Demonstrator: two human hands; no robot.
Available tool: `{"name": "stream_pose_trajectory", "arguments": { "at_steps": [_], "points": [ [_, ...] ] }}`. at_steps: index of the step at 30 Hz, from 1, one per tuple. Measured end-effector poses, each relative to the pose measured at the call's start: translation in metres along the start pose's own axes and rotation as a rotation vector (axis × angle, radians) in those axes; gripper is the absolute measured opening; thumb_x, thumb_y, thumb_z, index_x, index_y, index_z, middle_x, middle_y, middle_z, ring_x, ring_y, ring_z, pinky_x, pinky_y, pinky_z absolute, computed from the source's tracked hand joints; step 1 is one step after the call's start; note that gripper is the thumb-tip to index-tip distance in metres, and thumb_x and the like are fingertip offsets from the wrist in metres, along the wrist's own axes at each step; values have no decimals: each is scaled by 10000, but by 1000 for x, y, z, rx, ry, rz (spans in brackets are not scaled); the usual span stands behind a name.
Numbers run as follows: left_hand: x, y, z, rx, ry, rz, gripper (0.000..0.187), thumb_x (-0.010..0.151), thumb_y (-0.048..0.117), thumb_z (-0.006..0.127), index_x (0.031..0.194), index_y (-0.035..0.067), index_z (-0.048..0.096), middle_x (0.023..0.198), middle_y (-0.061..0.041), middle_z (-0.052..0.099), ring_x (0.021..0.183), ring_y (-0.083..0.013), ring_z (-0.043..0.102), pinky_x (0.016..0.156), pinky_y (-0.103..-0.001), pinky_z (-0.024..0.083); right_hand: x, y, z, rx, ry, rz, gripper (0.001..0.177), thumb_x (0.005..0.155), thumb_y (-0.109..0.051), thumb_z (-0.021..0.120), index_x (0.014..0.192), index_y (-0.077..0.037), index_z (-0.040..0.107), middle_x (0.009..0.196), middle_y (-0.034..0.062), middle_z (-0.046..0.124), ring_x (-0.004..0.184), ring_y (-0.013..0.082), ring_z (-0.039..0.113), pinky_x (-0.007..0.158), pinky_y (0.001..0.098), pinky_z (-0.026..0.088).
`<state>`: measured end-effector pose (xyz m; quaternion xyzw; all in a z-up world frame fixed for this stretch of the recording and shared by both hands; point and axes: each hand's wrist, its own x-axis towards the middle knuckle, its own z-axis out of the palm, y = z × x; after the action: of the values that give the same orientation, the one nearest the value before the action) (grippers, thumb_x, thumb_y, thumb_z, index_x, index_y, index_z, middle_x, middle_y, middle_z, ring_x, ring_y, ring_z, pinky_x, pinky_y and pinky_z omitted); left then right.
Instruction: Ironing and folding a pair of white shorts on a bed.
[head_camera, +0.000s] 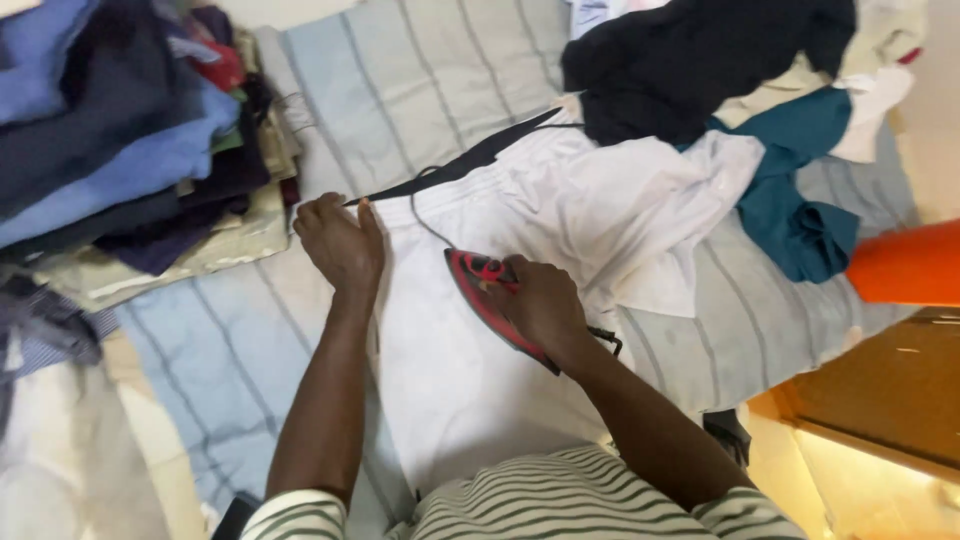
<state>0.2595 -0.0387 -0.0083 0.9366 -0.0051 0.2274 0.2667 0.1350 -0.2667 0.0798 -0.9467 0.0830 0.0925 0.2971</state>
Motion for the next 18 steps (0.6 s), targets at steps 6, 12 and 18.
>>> {"name": "stream_pose_trajectory", "arguments": {
  "at_steps": [6, 12, 18],
  "points": [
    [-21, -57, 20, 118, -286, -224, 425, 1008, 376, 701, 922, -40, 696, 880, -252, 698, 854, -411, 672, 787, -495, 521, 54, -41, 39, -59, 110, -269, 420, 947, -427, 661, 945, -8, 685, 842, 235, 709, 839, 441, 679, 759, 535, 522],
    [7, -45, -3, -113, -415, -499, 314, 1001, 342, 656, 931, 44, 726, 947, -157, 745, 877, -333, 715, 828, -434, 539, -24, 7, 62, -171, -40, -219, 468, 922, -518, 666, 948, -51, 666, 805, 217, 713, 792, 432, 686, 719, 556, 534],
    [-7, -48, 6, -166, -400, -423, 288, 1017, 308, 678, 1005, 21, 690, 996, -171, 709, 910, -364, 674, 855, -462, 514, -153, 4, 47, -108, -216, -92, 565, 873, -509, 660, 1258, -96, 667, 1026, 202, 745, 869, 394, 719, 778, 517, 573]
  ]
}}
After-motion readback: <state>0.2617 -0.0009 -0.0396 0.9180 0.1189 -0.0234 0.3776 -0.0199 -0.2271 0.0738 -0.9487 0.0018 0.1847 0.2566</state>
